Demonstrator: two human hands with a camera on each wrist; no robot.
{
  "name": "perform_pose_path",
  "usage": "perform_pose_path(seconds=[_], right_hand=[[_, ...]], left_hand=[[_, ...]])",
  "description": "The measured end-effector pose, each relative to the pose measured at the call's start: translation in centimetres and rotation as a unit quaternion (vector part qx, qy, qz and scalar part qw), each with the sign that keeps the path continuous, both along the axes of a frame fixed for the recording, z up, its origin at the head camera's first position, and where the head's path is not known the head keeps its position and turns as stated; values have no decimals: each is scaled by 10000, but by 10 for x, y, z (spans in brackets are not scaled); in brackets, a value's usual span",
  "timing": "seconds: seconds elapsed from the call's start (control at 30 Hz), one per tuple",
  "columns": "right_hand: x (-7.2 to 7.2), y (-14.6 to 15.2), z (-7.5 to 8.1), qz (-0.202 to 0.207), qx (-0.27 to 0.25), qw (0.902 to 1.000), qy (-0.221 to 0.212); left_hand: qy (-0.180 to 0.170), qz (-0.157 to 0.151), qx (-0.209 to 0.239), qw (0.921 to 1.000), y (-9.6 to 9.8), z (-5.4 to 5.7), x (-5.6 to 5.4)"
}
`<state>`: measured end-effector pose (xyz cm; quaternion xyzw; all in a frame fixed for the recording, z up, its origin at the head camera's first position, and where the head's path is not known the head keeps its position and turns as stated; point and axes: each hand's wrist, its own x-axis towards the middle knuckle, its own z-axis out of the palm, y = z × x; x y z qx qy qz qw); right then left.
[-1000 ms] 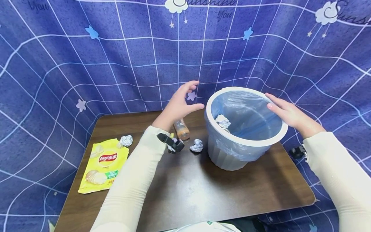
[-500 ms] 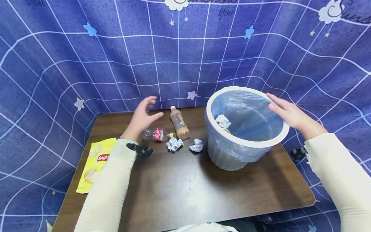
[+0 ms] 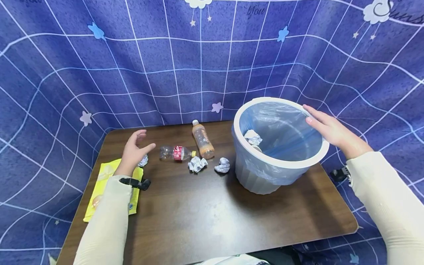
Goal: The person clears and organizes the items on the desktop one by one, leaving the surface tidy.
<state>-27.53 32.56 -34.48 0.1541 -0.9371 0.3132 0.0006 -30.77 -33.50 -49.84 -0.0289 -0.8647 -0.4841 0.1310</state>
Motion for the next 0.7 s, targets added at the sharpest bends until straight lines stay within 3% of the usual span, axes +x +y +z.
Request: perform_pose_path(seconds=[0.27, 0.53, 0.7], right_hand=[[1, 0, 1, -26, -25, 10000, -52], [0, 0, 0, 2, -110, 9999, -42], [0, 1, -1, -9, -122, 9999, -49]], left_hand=[[-443, 370, -81, 9983, -25, -32, 7], [-512, 721, -347, 9955, -37, -52, 10], [-563, 731, -628, 9938, -42, -63, 9]])
